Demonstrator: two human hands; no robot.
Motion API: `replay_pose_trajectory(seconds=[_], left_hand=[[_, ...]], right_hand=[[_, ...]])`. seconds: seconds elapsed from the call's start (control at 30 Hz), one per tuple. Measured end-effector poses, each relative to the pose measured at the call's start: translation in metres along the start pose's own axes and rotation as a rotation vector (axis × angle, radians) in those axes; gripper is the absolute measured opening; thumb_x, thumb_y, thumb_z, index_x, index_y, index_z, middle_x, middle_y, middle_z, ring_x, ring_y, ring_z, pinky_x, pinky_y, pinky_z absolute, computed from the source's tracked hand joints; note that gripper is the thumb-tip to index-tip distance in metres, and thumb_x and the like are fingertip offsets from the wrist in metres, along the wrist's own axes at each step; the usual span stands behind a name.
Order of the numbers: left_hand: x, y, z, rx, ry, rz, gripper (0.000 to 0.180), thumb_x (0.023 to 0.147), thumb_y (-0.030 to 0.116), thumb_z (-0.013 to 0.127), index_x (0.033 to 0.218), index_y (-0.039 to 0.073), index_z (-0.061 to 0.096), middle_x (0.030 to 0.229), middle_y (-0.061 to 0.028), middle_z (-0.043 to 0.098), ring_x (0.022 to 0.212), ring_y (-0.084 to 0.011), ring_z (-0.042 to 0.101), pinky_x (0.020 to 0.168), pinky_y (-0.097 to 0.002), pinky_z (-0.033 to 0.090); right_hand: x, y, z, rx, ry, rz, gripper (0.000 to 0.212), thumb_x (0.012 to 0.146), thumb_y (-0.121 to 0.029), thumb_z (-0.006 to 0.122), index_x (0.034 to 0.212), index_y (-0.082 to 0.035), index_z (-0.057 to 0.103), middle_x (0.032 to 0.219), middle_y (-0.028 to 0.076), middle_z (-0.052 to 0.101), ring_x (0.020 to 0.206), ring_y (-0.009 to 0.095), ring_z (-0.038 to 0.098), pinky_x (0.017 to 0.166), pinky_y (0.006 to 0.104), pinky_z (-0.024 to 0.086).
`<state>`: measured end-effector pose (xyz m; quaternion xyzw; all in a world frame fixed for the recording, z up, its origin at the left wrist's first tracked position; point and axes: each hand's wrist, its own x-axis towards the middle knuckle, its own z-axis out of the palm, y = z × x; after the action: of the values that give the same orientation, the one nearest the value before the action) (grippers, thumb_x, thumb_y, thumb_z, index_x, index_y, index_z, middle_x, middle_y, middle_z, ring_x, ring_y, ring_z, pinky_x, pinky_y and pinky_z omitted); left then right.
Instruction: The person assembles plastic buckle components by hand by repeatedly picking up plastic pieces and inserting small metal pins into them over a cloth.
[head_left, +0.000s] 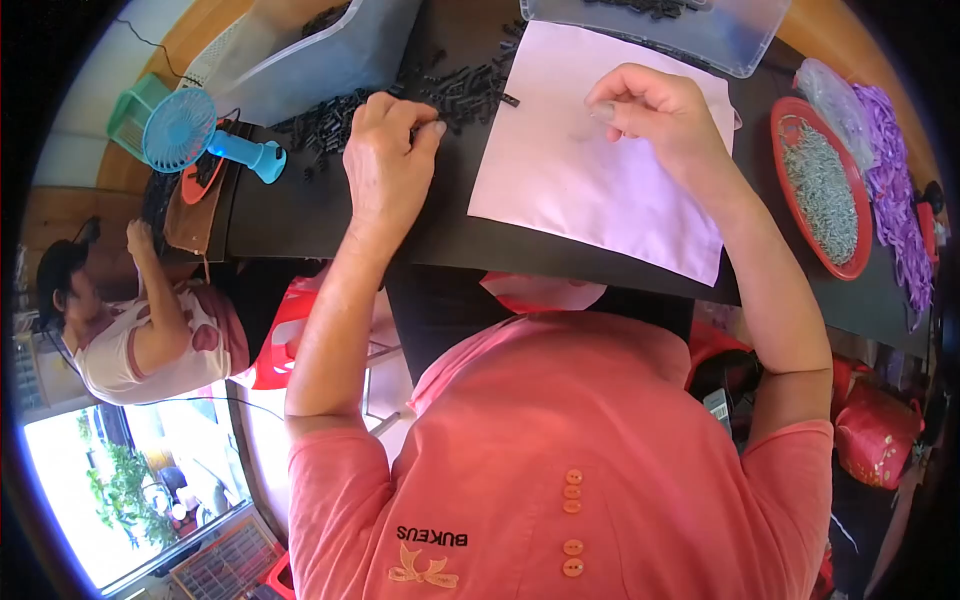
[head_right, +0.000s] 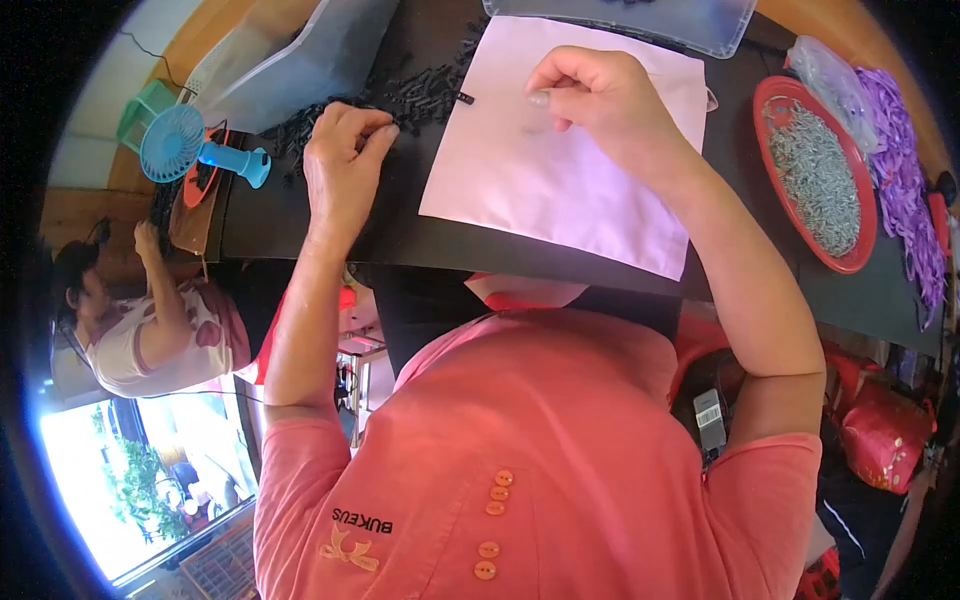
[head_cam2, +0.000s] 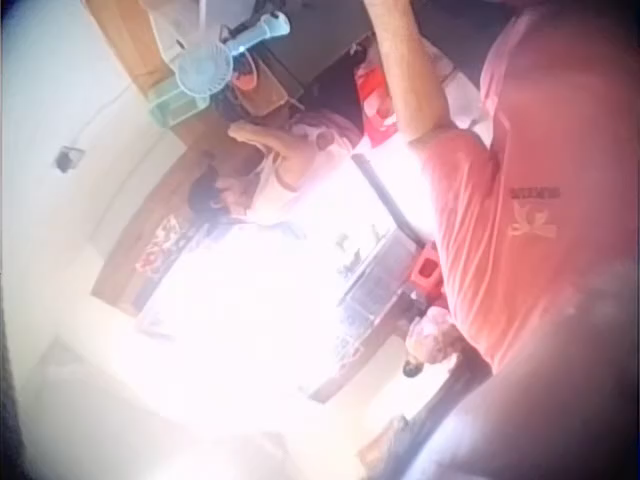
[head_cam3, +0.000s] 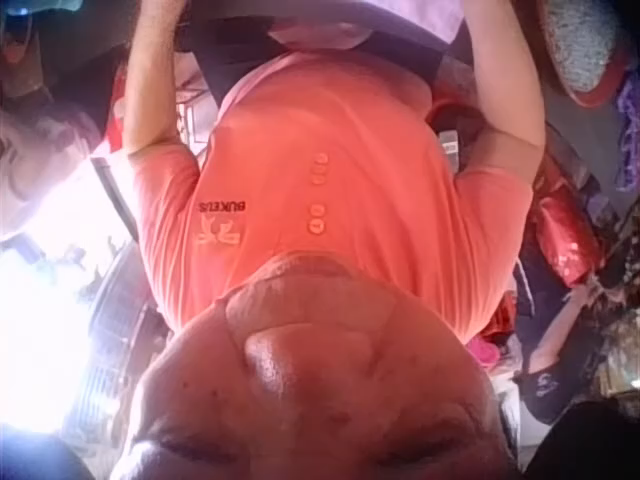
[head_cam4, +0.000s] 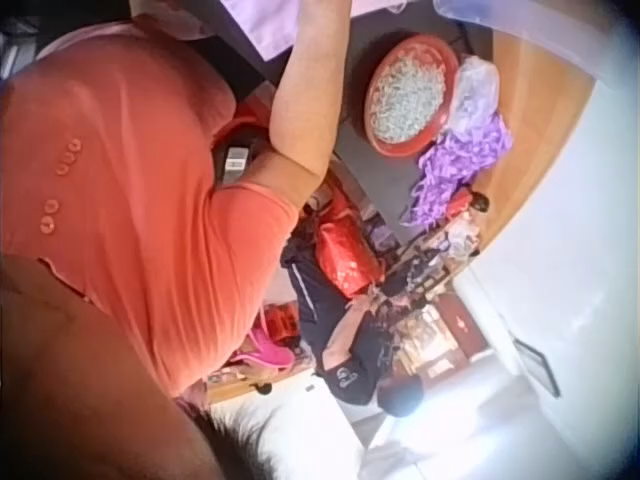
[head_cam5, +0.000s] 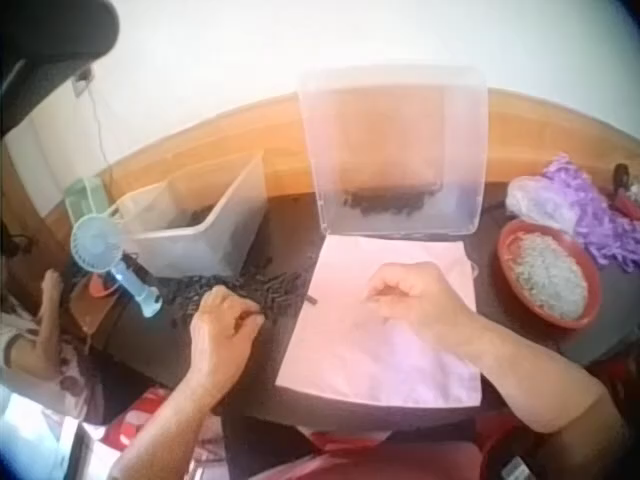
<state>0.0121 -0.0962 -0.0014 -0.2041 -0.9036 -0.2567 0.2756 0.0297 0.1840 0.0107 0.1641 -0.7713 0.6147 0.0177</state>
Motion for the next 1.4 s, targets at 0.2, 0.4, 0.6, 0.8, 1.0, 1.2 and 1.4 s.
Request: replay_pose_trajectory(seconds=[0.2,0.4,0.6,0.8,1.0,1.2,1.4], left_hand=[[0.011,-0.006,0.013,0.202,-0.091,0.149,0.018,0.075,0.02,0.075,0.076,0.005,0.065,0.078,-0.0069,0.056,0.083,-0.0277,0.058,0.067,-0.0402,0.048],[0.012,-0.006,0.016,0.23,-0.184,0.127,0.017,0.074,0.016,0.074,0.084,0.004,0.065,0.084,-0.0083,0.06,0.086,-0.0294,0.061,0.07,-0.0401,0.05],[0.011,-0.007,0.02,0.14,-0.208,0.08,0.013,0.077,0.011,0.069,0.084,0.002,0.064,0.086,-0.0112,0.061,0.085,-0.0307,0.063,0.072,-0.0398,0.05],[0.011,0.0,0.019,0.212,-0.2,0.068,0.011,0.078,0.006,0.068,0.088,0.001,0.066,0.084,-0.0107,0.063,0.078,-0.0267,0.064,0.069,-0.0373,0.049],[0.006,0.052,0.014,-1.096,-0.292,-0.547,0.01,0.084,0.0,0.067,0.092,-0.004,0.065,0.079,-0.0059,0.065,0.063,-0.0103,0.058,0.053,-0.0223,0.044],[0.005,0.08,0.029,-1.421,-0.35,-0.669,0.015,0.086,0.001,0.066,0.098,-0.007,0.064,0.081,-0.0097,0.065,0.064,-0.0134,0.06,0.054,-0.0253,0.046],[0.01,0.084,0.034,-1.455,-0.419,-0.692,0.014,0.087,0.002,0.064,0.098,-0.008,0.064,0.082,-0.0129,0.065,0.062,-0.0153,0.06,0.052,-0.0276,0.047]], right_hand=[[0.0,0.01,0.005,-0.019,-0.028,-0.057,0.009,0.082,-0.003,0.058,0.088,0.001,0.064,0.074,0.0,0.058,0.064,0.007,0.051,0.061,0.0226,0.043],[-0.002,0.006,0.003,-0.027,0.023,-0.082,0.01,0.081,-0.002,0.056,0.087,0.001,0.064,0.073,0.002,0.059,0.062,0.008,0.052,0.06,0.0232,0.045],[-0.003,0.0,-0.002,-0.066,-0.055,-0.038,0.008,0.087,-0.007,0.059,0.089,0.0,0.063,0.084,0.0,0.06,0.075,0.008,0.052,0.07,0.0236,0.044],[-0.004,0.001,-0.001,-0.05,0.024,-0.143,0.011,0.081,-0.003,0.056,0.088,0.001,0.064,0.073,0.0,0.059,0.063,0.008,0.053,0.061,0.0229,0.045],[-0.008,-0.008,0.002,0.081,0.013,-0.083,0.011,0.083,-0.006,0.057,0.089,-0.001,0.065,0.074,0.0,0.059,0.065,0.007,0.054,0.061,0.0216,0.044],[-0.008,-0.015,0.006,0.104,0.007,-0.078,0.011,0.085,-0.01,0.061,0.088,-0.001,0.066,0.074,0.001,0.061,0.067,0.007,0.055,0.062,0.0224,0.045],[-0.008,-0.016,0.004,0.019,-0.023,-0.092,0.01,0.089,-0.01,0.062,0.091,0.0,0.065,0.083,0.001,0.063,0.072,0.009,0.056,0.069,0.0227,0.046]])
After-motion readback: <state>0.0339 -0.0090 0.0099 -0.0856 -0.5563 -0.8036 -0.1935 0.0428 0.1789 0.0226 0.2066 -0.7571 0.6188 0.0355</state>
